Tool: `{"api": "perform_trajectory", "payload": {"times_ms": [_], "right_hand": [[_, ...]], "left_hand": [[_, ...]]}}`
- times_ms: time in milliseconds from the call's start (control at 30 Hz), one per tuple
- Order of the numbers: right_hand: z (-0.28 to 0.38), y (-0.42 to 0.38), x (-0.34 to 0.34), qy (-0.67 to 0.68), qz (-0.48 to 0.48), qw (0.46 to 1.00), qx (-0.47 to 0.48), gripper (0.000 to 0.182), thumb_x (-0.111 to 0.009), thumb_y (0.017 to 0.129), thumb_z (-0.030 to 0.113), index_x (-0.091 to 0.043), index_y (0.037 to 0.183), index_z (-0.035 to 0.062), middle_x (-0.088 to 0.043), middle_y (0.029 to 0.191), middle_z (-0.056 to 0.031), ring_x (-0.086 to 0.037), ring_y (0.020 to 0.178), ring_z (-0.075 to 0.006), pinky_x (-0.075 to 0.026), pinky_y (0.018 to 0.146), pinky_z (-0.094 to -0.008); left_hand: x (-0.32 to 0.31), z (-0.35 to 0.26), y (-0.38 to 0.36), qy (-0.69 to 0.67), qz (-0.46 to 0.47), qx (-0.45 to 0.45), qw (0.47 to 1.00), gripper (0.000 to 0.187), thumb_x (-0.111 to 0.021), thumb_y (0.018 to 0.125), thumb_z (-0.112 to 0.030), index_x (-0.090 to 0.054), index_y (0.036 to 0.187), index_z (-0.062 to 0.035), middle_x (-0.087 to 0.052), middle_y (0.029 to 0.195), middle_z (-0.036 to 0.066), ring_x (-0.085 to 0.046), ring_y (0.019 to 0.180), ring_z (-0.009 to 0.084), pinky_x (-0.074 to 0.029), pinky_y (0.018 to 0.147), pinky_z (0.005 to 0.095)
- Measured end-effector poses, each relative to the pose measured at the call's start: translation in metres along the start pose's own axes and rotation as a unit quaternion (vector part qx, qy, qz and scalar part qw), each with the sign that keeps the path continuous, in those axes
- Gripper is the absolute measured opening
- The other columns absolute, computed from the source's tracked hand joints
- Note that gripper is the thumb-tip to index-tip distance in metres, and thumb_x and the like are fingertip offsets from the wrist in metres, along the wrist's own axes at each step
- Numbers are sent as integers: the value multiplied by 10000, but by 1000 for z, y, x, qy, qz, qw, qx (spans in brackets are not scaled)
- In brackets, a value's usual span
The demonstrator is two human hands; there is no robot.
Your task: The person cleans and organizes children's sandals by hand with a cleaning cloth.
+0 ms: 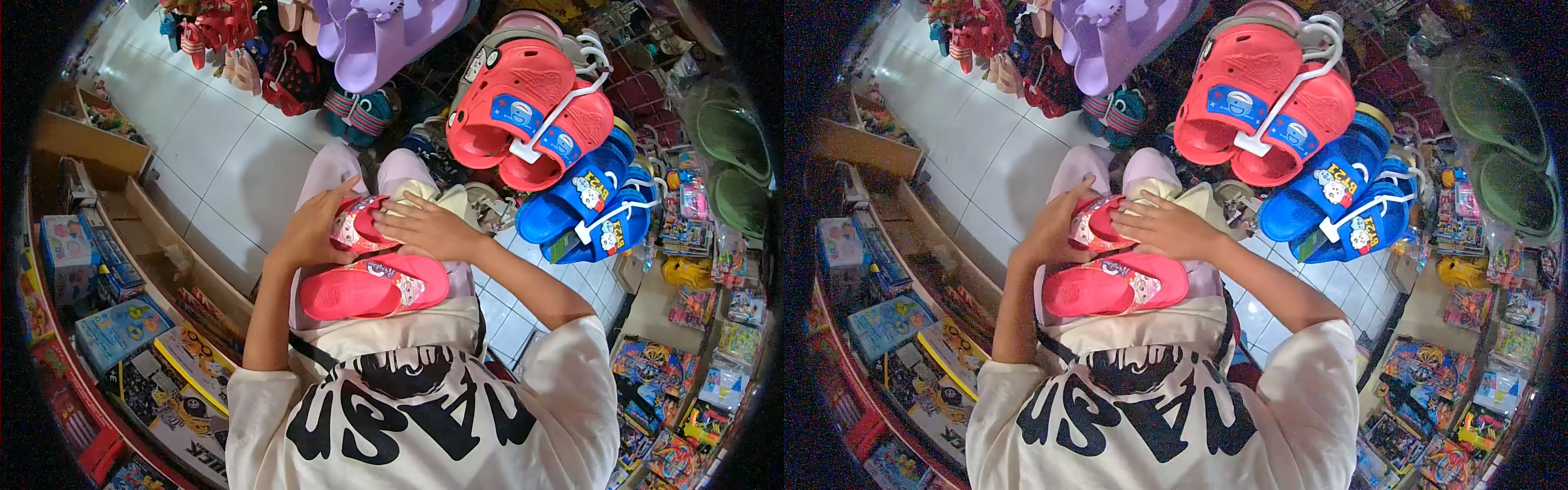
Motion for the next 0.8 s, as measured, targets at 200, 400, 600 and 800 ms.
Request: {"api": "perform_trajectory", "payload": {"times_ms": [200, 400, 600, 800], "right_hand": [[-17, -32, 3, 64, -93, 993, 19, 416, -649, 838, 292, -602, 1175, 53, -578, 1281, -92, -495, 1258, -257, -388, 1059, -405], [3, -12, 25, 113, -137, 983, -37, 435, -610, 871, 280, -571, 1240, 54, -547, 1318, -97, -445, 1303, -244, -340, 1093, -413], [12, -4, 9, -20, -8, 995, -97, 562, -546, 884, 454, -487, 1359, 159, -414, 1464, -18, -356, 1364, -167, -190, 1135, -506], [-6, -25, 16, -30, -22, 996, -80, 577, -603, 825, 463, -506, 1344, 231, -405, 1469, -21, -322, 1385, -242, -159, 1145, -541]], "left_hand": [[-2, 0, 1, 0, 9, -9, 1000, 1185, -871, 439, -182, -266, 1451, -66, -557, 1259, 140, -512, 1182, 345, -377, 1044, 418], [-4, 4, 2, -12, -3, -16, 1000, 1200, -867, 422, -196, -264, 1451, -62, -556, 1260, 146, -496, 1208, 352, -348, 1074, 431], [-4, -1, -7, 134, 18, 7, 991, 1120, -834, 508, -385, -303, 1441, -63, -494, 1323, 160, -419, 1276, 365, -225, 1141, 458], [-14, -10, -3, 245, -70, -21, 967, 1088, -661, 624, -711, -342, 1428, -51, -266, 1502, 211, -175, 1411, 413, -66, 1085, 666]]}}
Point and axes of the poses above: each hand's wrist, its own y-axis towards the middle knuckle, its own x-axis out of the back of the hand, z = x × y, the point moved 4 cm from there along y, towards the middle knuckle
